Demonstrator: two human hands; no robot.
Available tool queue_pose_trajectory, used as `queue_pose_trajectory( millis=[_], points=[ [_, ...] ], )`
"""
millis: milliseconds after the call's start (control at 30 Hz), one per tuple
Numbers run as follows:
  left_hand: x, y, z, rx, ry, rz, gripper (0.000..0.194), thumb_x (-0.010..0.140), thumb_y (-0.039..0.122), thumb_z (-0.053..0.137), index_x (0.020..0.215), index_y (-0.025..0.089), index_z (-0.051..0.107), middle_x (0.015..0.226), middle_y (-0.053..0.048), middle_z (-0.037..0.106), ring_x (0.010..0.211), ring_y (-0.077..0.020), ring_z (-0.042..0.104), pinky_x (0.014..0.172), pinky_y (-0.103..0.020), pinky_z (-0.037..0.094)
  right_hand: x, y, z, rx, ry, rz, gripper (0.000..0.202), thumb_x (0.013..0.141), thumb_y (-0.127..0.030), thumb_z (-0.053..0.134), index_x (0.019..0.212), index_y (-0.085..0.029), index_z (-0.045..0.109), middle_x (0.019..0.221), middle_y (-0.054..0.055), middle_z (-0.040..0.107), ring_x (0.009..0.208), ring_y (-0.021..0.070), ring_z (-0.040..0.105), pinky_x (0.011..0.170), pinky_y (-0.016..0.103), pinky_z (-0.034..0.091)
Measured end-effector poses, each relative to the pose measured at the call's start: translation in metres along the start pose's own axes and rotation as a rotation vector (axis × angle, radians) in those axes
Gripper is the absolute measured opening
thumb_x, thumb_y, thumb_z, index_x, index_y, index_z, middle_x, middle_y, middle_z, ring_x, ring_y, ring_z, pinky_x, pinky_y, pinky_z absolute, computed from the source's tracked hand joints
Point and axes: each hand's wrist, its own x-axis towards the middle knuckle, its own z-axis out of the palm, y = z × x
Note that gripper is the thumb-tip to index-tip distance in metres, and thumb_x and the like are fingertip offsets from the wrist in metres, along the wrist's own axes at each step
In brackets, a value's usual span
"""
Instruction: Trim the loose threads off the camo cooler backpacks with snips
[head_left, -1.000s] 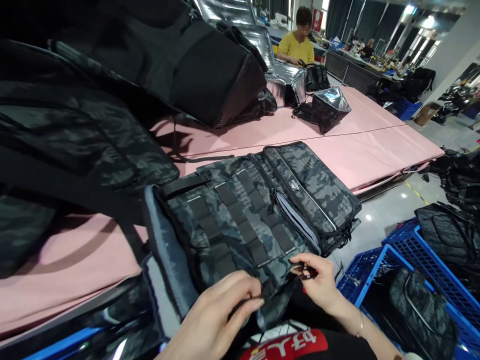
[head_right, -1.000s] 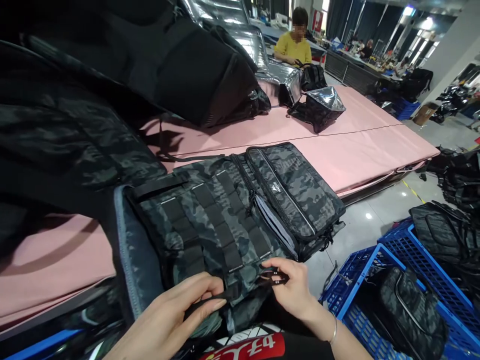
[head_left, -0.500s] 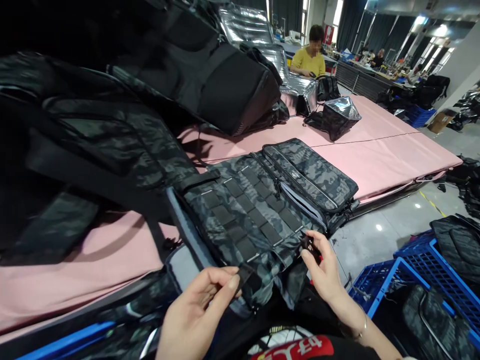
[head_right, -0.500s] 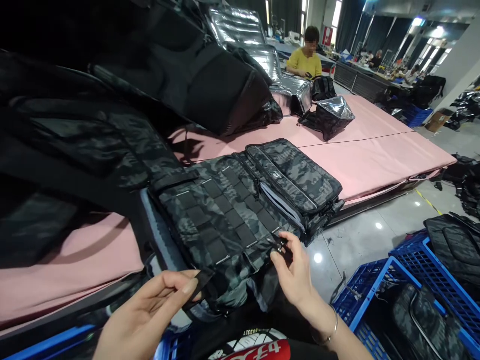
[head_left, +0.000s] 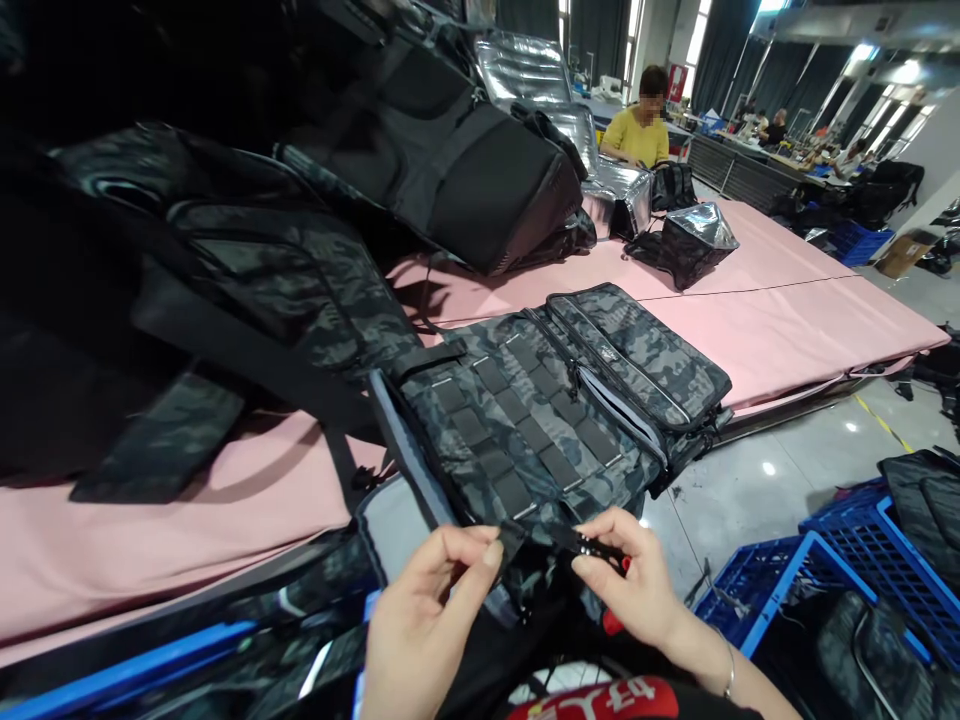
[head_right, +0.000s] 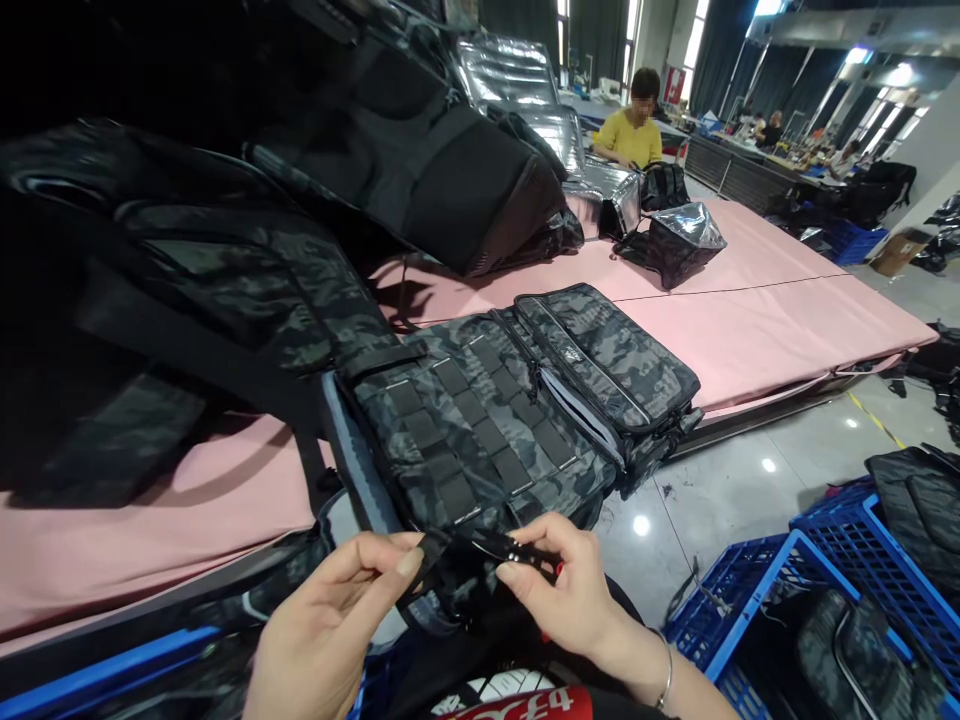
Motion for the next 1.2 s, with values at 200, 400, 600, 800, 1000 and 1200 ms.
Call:
queue_pose_trajectory(
  millis=[200, 400, 600, 800, 1000, 1200],
  points=[
    [-0.003, 0.0, 0.001, 0.092, -0.019, 0.049, 0.033, 0.067, 0.049, 0.063, 0.058, 0.018, 0.053, 0.077, -0.005, 0.064, 0.07, -0.0165, 0.058, 0.067, -0.027, 0.045, 0.004, -0.001, 0.002, 0.049, -0.076, 0.061, 0.02, 0.073, -0.033, 0.065, 0.085, -0.019, 0.057, 0.06, -0.004, 0.053, 0.051, 0.0088, 0.047, 0.047, 0.019, 0.038],
    [-0.001, 0.001, 0.004, 0.13, -0.013, 0.071, 0.034, 0.067, 0.05, 0.061, 0.059, 0.018, 0.053, 0.076, -0.005, 0.064, 0.07, -0.0177, 0.058, 0.066, -0.029, 0.046, 0.001, -0.003, 0.0, -0.315, 0.022, -0.298, 0.022, 0.078, -0.03, 0.061, 0.097, -0.021, 0.06, 0.073, 0.004, 0.066, 0.056, 0.0142, 0.057, 0.052, 0.025, 0.046],
    [-0.001, 0.004, 0.005, 0.145, -0.028, 0.069, 0.034, 0.068, 0.05, 0.06, 0.059, 0.018, 0.053, 0.076, -0.005, 0.063, 0.067, -0.0163, 0.057, 0.063, -0.027, 0.045, 0.002, 0.0, -0.004, -0.516, 0.052, -0.494, 0.023, 0.08, -0.028, 0.059, 0.102, -0.019, 0.061, 0.069, 0.005, 0.067, 0.055, 0.0167, 0.059, 0.05, 0.027, 0.045],
    [-0.001, 0.004, 0.006, 0.155, -0.064, 0.096, 0.033, 0.07, 0.049, 0.06, 0.059, 0.019, 0.053, 0.075, -0.005, 0.063, 0.068, -0.0168, 0.058, 0.064, -0.027, 0.046, 0.005, -0.004, -0.006, -0.389, 0.008, -0.393, 0.016, 0.081, -0.029, 0.057, 0.094, -0.021, 0.064, 0.075, 0.005, 0.069, 0.06, 0.0163, 0.062, 0.055, 0.026, 0.048],
    [-0.005, 0.008, 0.002, 0.21, -0.114, 0.164, 0.03, 0.074, 0.046, 0.057, 0.062, 0.019, 0.055, 0.074, -0.005, 0.063, 0.072, -0.0176, 0.06, 0.067, -0.026, 0.048, -0.001, -0.006, -0.004, -0.051, 0.006, -0.186, 0.017, 0.077, -0.034, 0.061, 0.088, -0.022, 0.06, 0.058, -0.002, 0.057, 0.046, 0.011, 0.048, 0.044, 0.023, 0.039],
    [-0.013, 0.003, 0.004, 0.353, -0.331, 0.445, 0.016, 0.08, 0.033, 0.052, 0.075, 0.02, 0.059, 0.073, -0.003, 0.063, 0.066, -0.0145, 0.059, 0.061, -0.021, 0.049, -0.002, 0.001, 0.014, 0.152, -0.024, 0.125, 0.025, 0.066, -0.038, 0.07, 0.07, -0.019, 0.055, 0.054, -0.006, 0.045, 0.048, 0.0083, 0.037, 0.044, 0.02, 0.031]
  ],
)
